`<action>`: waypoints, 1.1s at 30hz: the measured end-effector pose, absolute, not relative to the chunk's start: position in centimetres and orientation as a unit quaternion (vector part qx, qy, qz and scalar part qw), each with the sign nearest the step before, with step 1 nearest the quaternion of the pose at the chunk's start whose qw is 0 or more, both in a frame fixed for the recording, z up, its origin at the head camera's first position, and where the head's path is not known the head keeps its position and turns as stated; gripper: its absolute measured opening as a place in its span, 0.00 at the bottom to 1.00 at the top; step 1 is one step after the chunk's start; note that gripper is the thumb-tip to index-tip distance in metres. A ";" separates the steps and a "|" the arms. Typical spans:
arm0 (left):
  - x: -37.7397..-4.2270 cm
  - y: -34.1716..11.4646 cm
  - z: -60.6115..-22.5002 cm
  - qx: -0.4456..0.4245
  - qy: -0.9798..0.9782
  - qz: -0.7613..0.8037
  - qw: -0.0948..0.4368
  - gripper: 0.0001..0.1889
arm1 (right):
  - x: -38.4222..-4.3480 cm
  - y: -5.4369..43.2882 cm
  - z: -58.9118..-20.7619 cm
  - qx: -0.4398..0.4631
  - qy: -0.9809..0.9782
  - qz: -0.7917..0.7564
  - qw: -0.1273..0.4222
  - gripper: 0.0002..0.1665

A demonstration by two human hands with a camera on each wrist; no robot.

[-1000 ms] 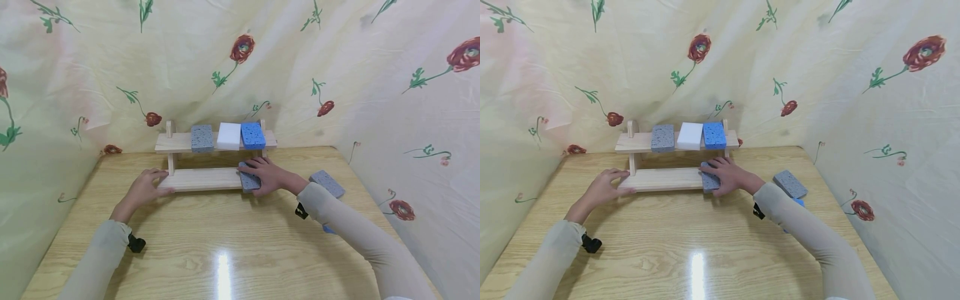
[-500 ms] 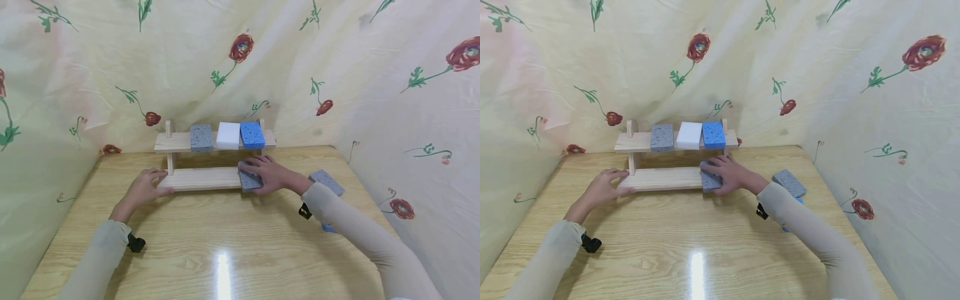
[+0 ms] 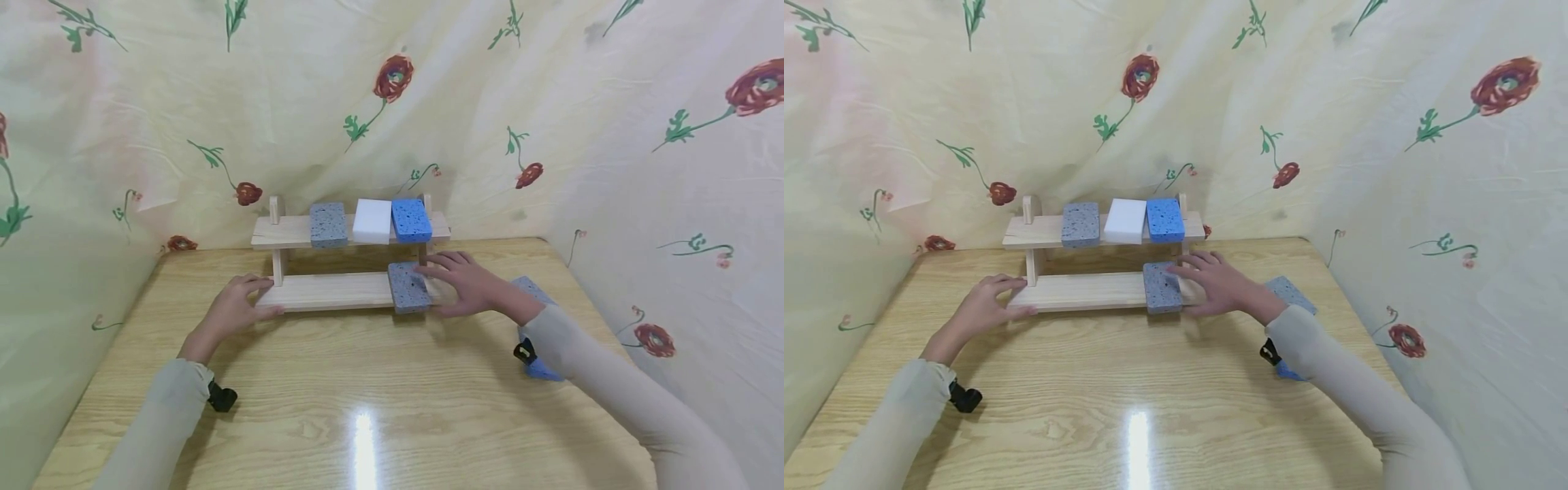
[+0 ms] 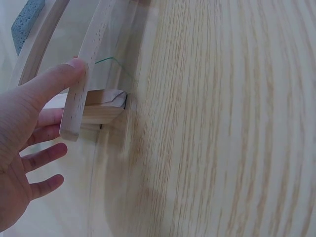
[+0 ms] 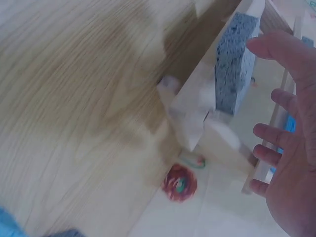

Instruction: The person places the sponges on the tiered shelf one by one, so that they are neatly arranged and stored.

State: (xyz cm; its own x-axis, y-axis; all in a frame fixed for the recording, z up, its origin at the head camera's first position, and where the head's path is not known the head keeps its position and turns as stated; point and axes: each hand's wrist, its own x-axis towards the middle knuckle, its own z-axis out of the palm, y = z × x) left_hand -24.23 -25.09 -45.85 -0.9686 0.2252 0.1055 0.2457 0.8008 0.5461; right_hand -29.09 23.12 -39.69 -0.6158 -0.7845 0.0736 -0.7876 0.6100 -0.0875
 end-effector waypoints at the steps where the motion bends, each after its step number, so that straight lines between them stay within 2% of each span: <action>1: -24.2 -25.1 -45.9 -0.124 -0.949 -0.291 0.017 0.38 | -29.0 23.6 -39.6 0.435 -0.899 0.054 0.015 0.50; 12: -24.1 -25.0 -45.8 -0.125 -0.949 -0.289 0.021 0.38 | -27.8 29.1 -39.0 0.365 -0.930 0.029 0.000 0.50; 28: -24.2 -25.0 -45.9 -0.124 -0.950 -0.287 0.015 0.38 | -26.9 37.1 -39.7 0.315 -0.949 -0.004 0.018 0.47; 33: -24.2 -25.0 -45.9 -0.123 -0.950 -0.286 0.014 0.38 | -26.9 39.0 -39.9 0.283 -0.959 -0.009 0.002 0.46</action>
State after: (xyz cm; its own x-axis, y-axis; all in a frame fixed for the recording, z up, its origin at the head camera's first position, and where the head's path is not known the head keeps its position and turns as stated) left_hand -24.24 -25.00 -45.87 -0.9693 0.2258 0.0975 0.2421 0.8056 0.5408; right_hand -26.87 39.02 -39.90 -0.8396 -0.5432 -0.0018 -0.5431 0.8394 0.0188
